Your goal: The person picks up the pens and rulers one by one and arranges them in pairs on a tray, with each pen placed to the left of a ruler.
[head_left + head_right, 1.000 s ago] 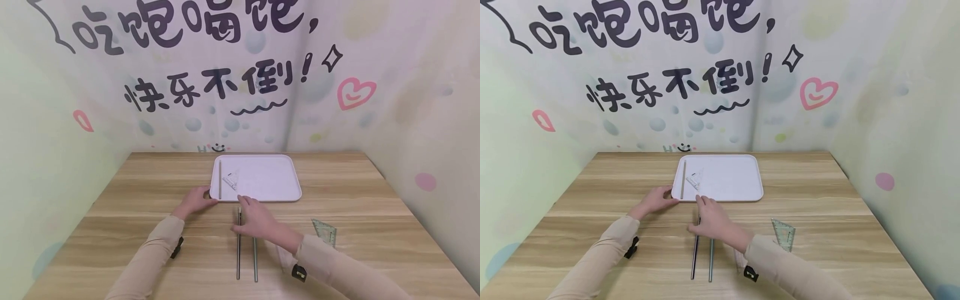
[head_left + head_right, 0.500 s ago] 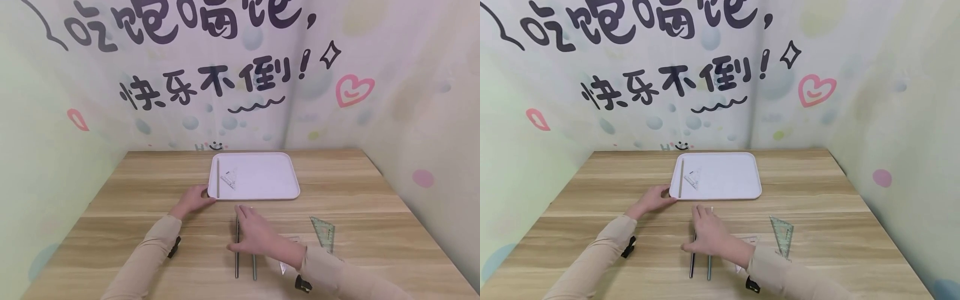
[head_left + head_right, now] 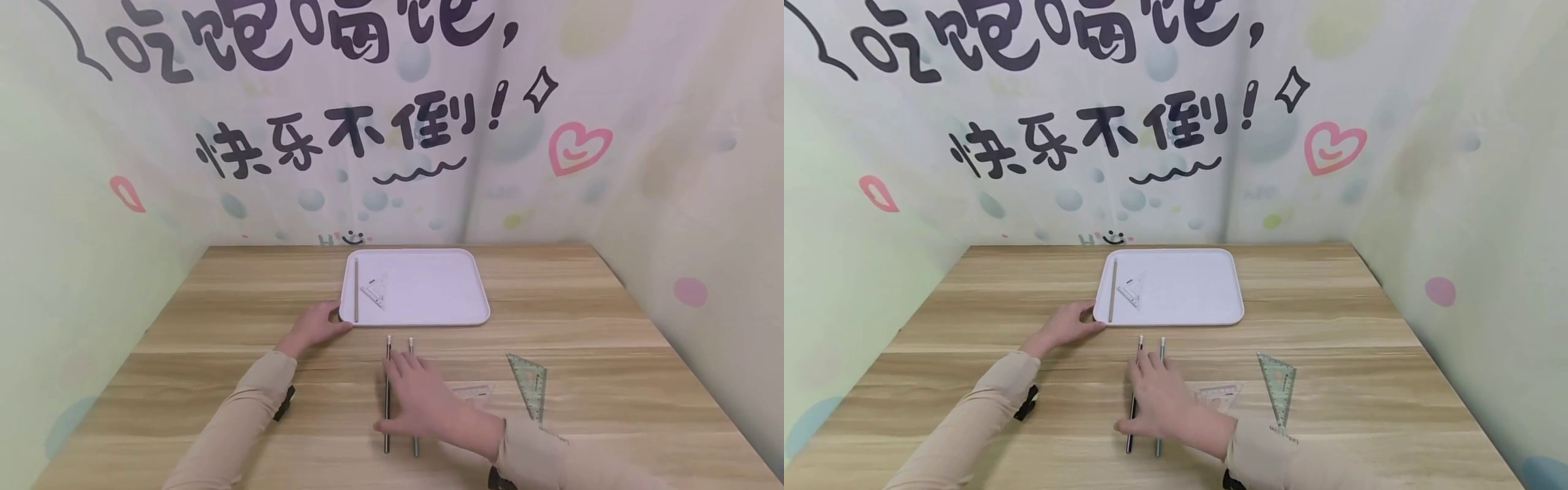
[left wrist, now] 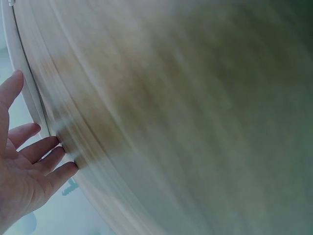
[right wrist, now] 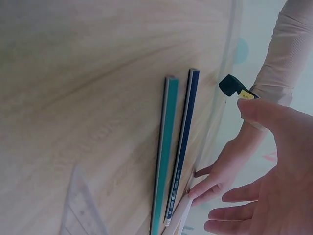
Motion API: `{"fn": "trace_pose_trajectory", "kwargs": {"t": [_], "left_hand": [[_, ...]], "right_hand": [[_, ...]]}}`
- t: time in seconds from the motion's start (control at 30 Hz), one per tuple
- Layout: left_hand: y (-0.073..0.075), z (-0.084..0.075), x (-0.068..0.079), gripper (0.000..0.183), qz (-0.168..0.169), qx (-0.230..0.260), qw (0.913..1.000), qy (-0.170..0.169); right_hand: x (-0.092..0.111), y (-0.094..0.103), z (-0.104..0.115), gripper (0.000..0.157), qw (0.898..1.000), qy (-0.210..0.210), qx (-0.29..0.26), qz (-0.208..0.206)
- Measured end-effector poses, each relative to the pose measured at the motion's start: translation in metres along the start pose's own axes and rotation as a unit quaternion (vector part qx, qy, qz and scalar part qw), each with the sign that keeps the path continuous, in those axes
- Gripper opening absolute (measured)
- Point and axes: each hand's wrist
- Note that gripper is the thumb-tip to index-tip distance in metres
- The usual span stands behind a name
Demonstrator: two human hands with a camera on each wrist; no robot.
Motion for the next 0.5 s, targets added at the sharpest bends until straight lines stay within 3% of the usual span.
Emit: {"fn": "trace_pose_trajectory", "kwargs": {"t": [0.27, 0.5], "left_hand": [[0.001, -0.002, 0.000, 0.052, 0.003, 0.006, 1.0000, 0.002], [0.002, -0.004, 0.002, 0.052, 0.007, 0.012, 0.9999, 0.008]], "right_hand": [[0.009, -0.008, 0.006, 0.098, 0.999, 0.005, 0.044, 0.014], [0.015, -0.010, 0.013, 0.089, 0.997, 0.016, 0.074, 0.016]]}}
Point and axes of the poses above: each hand's wrist, its own x-axis away from the middle knuckle, its own y-axis out of the back of the hand, z = x × y, and after that the axes turned 11 degrees about -x, right-handed
